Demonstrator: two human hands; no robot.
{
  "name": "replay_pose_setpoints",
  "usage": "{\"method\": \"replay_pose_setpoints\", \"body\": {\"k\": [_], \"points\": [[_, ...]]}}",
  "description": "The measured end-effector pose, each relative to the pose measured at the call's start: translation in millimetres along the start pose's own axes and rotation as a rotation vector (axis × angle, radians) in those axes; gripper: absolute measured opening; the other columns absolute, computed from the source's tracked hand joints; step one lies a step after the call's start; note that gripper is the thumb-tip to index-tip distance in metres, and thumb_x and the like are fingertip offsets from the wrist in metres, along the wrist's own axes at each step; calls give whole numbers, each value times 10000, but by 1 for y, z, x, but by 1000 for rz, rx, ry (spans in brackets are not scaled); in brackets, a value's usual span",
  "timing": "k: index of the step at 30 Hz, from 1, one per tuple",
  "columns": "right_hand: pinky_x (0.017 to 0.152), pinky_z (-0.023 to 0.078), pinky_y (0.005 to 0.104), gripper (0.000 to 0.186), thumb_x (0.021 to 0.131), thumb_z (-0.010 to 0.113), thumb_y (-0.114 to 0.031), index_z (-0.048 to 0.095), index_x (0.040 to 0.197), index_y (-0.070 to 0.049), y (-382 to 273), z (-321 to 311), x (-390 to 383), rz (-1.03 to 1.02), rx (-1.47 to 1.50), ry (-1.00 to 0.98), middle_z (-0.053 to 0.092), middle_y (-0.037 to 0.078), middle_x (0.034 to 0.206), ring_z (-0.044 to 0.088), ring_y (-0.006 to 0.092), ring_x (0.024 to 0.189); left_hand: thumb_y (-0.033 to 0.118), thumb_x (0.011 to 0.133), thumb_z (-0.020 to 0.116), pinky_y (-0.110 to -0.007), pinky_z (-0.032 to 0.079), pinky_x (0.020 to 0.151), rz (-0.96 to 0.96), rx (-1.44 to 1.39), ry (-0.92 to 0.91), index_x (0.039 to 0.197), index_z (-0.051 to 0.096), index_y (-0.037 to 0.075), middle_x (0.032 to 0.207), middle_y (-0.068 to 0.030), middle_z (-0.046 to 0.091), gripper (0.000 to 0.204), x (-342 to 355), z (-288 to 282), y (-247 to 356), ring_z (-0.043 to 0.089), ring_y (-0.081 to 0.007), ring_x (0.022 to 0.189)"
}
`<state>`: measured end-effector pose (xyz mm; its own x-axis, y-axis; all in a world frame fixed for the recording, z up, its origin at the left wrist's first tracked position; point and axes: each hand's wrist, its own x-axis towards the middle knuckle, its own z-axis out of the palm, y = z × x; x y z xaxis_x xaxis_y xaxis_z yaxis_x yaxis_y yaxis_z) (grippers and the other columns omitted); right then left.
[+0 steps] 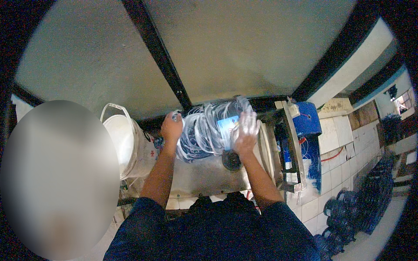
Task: The person fills a large blue water dispenser with water from a hose. They then use a sponge to scrub the exterior of the dispenser with soapy water, covering the entire surface area.
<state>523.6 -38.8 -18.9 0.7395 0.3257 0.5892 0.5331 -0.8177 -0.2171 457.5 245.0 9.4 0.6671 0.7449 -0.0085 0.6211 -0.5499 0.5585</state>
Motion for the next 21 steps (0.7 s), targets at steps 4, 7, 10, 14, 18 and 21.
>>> {"method": "replay_pose_setpoints", "body": {"k": [4, 7, 10, 14, 18, 21], "points": [[1010, 507, 551, 593, 935, 571, -388, 579, 1376, 9, 1, -7, 100, 575, 50, -602, 582, 246, 1419, 605, 431, 1256, 344, 973, 579, -476, 454, 1066, 74, -38, 132, 1392, 556, -9, 1404, -221, 588, 548, -32, 4, -9, 546, -403, 1300], [926, 569, 519, 581, 946, 572, -450, 641, 1320, -11, 23, 33, 139, 277, -148, -872, 632, 229, 1358, 661, 422, 1176, 294, 979, 575, -488, 418, 1096, 157, -84, 192, 1429, 509, -18, 1421, -236, 564, 552, -62, 5, -8, 504, -424, 1332], [979, 555, 478, 506, 925, 595, -410, 709, 1231, -24, 9, 42, 155, 353, -202, -914, 657, 210, 1331, 657, 393, 1203, 266, 973, 585, -489, 404, 1107, 256, -95, 304, 1444, 493, -24, 1416, -243, 565, 560, -99, 8, -21, 499, -438, 1332], [1055, 505, 465, 532, 924, 598, -428, 697, 1262, -29, -7, 22, 153, 370, -165, -1029, 643, 207, 1358, 617, 367, 1271, 238, 950, 610, -541, 366, 1127, 303, -136, 332, 1492, 446, -8, 1442, -263, 530, 618, -147, 8, -33, 449, -498, 1358], [908, 574, 462, 500, 920, 618, -452, 728, 1091, 6, 5, 2, 123, 276, -150, -807, 717, 233, 1172, 705, 386, 1082, 211, 939, 603, -605, 290, 1165, 313, -108, 340, 1499, 418, -38, 1491, -309, 452, 640, -186, 20, -39, 351, -545, 1418], [846, 574, 494, 548, 923, 616, -516, 680, 1040, 16, 12, -12, 93, 299, -85, -563, 718, 255, 1028, 711, 416, 963, 209, 927, 612, -635, 229, 1187, 471, -135, 398, 1520, 388, -38, 1535, -307, 400, 680, -203, 52, -70, 281, -585, 1439]]}}
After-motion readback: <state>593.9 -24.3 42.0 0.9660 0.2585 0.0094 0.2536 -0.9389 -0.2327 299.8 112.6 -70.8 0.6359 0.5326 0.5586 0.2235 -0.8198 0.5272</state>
